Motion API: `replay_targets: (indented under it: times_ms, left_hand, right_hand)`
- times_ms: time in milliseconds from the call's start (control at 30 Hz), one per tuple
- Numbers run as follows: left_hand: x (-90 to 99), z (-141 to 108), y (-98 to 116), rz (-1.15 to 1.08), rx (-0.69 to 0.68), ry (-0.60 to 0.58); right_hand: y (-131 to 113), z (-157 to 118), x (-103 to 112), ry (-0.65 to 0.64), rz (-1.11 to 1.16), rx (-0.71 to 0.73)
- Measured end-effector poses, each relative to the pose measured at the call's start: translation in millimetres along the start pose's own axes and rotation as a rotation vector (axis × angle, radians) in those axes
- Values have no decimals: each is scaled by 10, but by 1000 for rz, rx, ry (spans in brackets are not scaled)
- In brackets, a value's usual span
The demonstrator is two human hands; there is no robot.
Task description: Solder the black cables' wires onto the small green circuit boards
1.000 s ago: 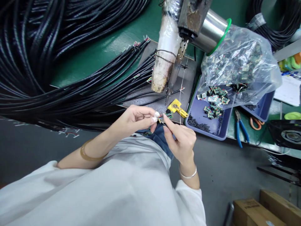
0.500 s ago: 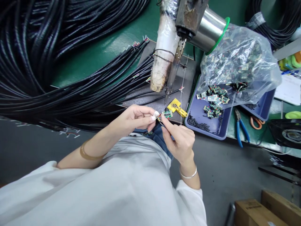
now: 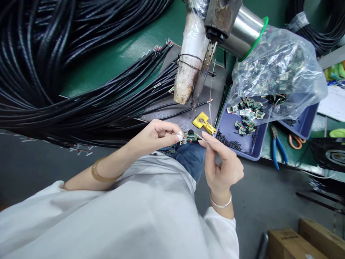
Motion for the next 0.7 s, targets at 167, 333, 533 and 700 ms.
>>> replay_targets:
  times_ms: [167, 333, 533, 700]
  left_hand:
    - [-10, 5, -15, 63, -38, 38]
    - [-37, 38, 0, 126, -70, 120]
    - [-19, 164, 80, 94, -23, 110]
    - [-15, 245, 162, 86, -21, 145]
  right_hand:
    - [-13, 55, -96, -221, -87, 117]
    - [89, 5, -209, -215, -4, -14]
    - [138, 42, -244, -202, 77, -96]
    - [160, 134, -245, -205, 99, -112]
Point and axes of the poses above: each hand's wrist, its own z-axis towards the middle knuckle, its own x-axis out of the back of the hand, y = z × x, the point moved 1 cm from there along z, towards the middle knuckle, and after that the axes turned 6 degrees about x, right-handed, at the moved point
